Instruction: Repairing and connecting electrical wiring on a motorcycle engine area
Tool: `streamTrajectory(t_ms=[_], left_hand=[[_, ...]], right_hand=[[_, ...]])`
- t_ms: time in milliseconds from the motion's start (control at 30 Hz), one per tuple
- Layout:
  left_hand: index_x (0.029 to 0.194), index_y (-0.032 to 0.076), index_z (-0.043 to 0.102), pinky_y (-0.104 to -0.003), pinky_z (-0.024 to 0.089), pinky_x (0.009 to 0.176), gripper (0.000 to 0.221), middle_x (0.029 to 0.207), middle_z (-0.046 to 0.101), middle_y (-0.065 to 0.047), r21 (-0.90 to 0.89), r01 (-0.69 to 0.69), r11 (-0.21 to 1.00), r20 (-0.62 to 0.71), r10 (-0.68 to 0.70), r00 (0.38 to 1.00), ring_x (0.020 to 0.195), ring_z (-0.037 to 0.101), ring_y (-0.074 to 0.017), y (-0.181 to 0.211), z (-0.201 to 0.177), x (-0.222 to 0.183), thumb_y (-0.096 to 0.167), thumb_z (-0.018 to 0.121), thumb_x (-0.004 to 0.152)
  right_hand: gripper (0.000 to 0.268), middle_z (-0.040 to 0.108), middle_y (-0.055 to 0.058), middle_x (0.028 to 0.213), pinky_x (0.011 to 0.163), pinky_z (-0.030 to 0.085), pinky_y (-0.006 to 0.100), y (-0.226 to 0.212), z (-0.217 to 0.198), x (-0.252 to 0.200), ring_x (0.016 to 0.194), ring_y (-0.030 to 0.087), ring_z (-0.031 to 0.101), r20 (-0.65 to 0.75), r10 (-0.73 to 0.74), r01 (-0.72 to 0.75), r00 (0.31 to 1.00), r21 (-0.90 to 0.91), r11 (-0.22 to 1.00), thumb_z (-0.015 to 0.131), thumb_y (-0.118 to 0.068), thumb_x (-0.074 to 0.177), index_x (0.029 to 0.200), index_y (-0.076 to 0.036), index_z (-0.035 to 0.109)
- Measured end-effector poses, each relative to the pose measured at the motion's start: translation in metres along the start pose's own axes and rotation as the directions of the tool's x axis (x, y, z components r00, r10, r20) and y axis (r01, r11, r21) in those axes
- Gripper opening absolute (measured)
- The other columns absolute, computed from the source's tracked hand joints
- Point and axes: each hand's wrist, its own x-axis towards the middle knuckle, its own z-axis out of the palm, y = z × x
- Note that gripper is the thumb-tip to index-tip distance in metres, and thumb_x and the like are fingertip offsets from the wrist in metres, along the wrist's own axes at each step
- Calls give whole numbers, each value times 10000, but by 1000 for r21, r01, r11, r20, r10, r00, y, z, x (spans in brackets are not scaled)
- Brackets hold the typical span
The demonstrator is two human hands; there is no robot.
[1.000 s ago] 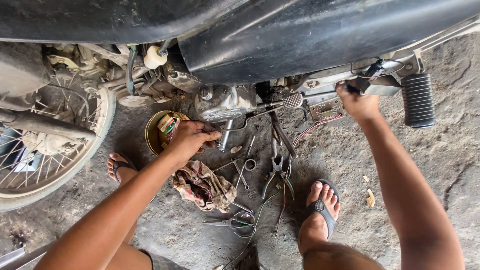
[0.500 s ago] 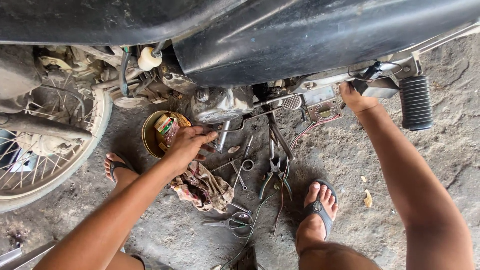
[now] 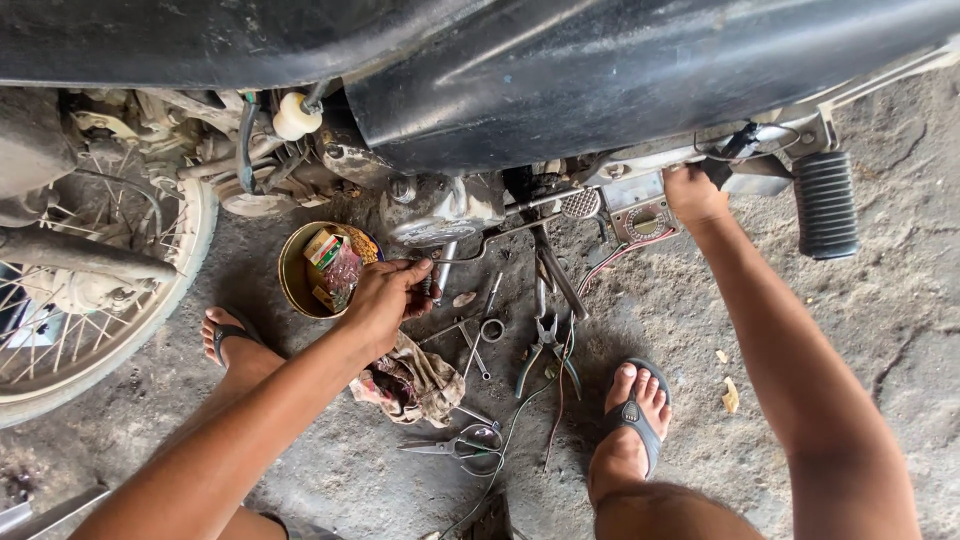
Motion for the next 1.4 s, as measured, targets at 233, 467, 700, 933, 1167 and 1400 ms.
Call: streamTrajectory(t_ms=[233, 467, 700, 933, 1167, 1400], left_hand=[[965, -46, 689, -235, 547, 428, 223, 689, 697, -168, -8, -11, 1000, -15, 11, 1000, 469, 671, -200, 4, 4, -8, 175, 708, 946], [977, -43, 684, -244, 560, 436, 227, 698, 704, -167, -2, -9, 1000, -11, 9, 1000, 472, 680, -199, 6, 4, -9, 180, 709, 944], [949, -40, 686, -250, 563, 436, 213, 682, 701, -162, 3, -22, 1000, -4, 22, 1000, 468, 681, -199, 5, 5, -8, 172, 712, 941], [938, -48, 695, -268, 598, 479, 214, 719, 712, -182, -1, -27, 1000, 14, 27, 1000, 538, 711, -210, -1, 2, -5, 165, 692, 960], [985, -83, 695, -291, 629, 533, 238, 779, 723, -195, 42, -36, 998, 18, 36, 999, 635, 732, -228, 2, 4, -7, 153, 666, 984], [929, -84, 677, -259, 598, 477, 221, 708, 697, -169, -13, -10, 1000, 24, 10, 1000, 548, 701, -204, 14, 11, -20, 136, 683, 955]], right_hand=[[152, 578, 70, 796, 835, 484, 462, 11, 8, 32, 778, 279, 565, 524, -802, 623, 286, -738, -259, 581, -31, 923, 854, -115, 687], [128, 625, 28, 1040, 1017, 426, 386, -88, -71, 11, 953, 159, 559, 912, 330, 819, 244, -11, -574, 491, -269, 1050, 1098, -219, 599], [278, 578, 153, 1194, 966, 478, 379, -84, -88, -1, 997, 229, 599, 840, 136, 787, 525, -540, 298, 518, -319, 1071, 1235, -97, 554], [537, 521, 310, 1387, 903, 543, 370, -89, -101, -2, 1051, 317, 648, 522, 335, -227, 785, -261, 938, 550, -381, 1098, 1405, 57, 499], [549, 493, 65, 697, 379, 343, 255, -16, -65, 21, 432, 98, 306, 475, 415, -438, 776, -67, 897, 600, -425, 1105, 1217, 112, 593], [521, 699, -18, 907, 703, 551, 296, 77, -33, 31, 860, 124, 694, 254, 329, -379, 910, 185, 907, 961, -628, 785, 1001, -238, 690]])
